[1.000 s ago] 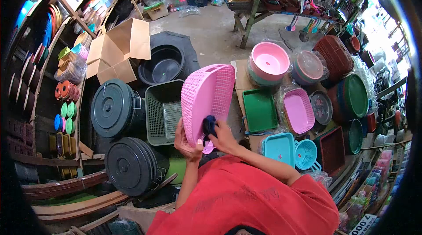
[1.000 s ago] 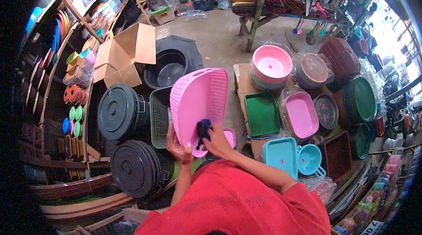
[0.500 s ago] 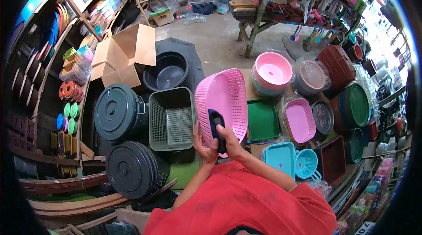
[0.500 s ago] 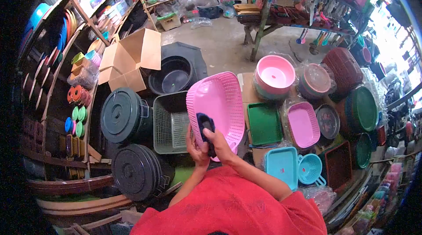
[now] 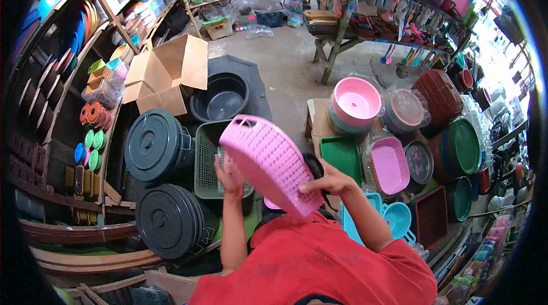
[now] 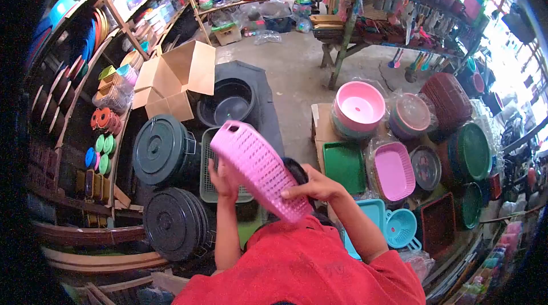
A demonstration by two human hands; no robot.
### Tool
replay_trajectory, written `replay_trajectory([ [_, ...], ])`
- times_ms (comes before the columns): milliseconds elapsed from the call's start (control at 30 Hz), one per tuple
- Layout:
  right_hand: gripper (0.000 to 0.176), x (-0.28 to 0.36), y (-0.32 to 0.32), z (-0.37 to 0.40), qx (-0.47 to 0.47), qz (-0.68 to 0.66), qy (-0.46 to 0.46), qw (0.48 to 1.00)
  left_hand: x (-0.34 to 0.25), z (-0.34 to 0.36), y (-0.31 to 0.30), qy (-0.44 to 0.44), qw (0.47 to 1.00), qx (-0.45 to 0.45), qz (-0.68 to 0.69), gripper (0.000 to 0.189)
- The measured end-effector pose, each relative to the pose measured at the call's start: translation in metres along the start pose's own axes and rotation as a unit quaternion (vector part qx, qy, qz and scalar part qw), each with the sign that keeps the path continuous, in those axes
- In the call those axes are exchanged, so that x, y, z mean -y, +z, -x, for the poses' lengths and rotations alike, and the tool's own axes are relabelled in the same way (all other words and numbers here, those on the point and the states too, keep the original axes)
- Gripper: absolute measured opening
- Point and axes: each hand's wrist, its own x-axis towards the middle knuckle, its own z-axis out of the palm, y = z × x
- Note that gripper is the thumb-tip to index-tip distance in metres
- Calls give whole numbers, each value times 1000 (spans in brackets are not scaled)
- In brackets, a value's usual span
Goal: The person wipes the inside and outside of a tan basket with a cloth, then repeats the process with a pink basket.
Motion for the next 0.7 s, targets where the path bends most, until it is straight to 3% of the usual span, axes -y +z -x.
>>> replay_trajectory([
  [33, 53, -1, 0, -1, 4, 2, -3, 1000, -17, 3, 5, -30, 993, 50, 104, 79],
  [67, 55, -2, 1, -3, 45, 6, 5, 999, -13, -3, -11, 22, 979, 162, 123, 83],
  [100, 56, -3, 1, -4, 86, 9, 14, 996, -18, -7, -17, -34, 939, 240, 246, 82],
  [167, 62, -5, -7, -6, 107, 14, 54, 993, -16, -14, -49, -63, 893, 322, 307, 79],
  [200, 66, -17, -16, -5, 64, 42, 32, 997, -19, -14, -64, -60, 894, 321, 306, 79],
  [267, 72, -4, -11, -4, -46, 77, -34, 995, -32, -4, -67, -51, 930, 213, 294, 77],
  [367, 55, -13, -31, -17, -247, 59, -21, 967, -69, 34, -26, -4, 974, 146, 176, 76],
  [400, 44, -23, -44, -22, -262, 24, -47, 964, -72, 42, -25, -8, 973, 166, 161, 71],
  [433, 44, -15, -39, -23, -261, 23, -46, 964, -67, 43, -28, -8, 973, 164, 161, 71],
  [500, 42, 3, -19, -23, -306, -111, -69, 943, -47, 45, -29, 68, 997, 25, 41, 71],
  [533, 42, -6, -16, -27, -301, -76, -80, 947, -46, 56, -15, 145, 984, 29, -99, 69],
  [567, 42, -10, -16, -32, -285, 0, -84, 955, -37, 59, -10, 141, 985, 26, -99, 69],
  [633, 42, -7, 2, -44, -242, 227, -240, 912, -18, 57, -6, 200, 958, 72, -195, 66],
  [700, 50, 9, 20, -45, -236, 187, -231, 925, -9, 57, -6, 212, 949, 90, -217, 63],
])
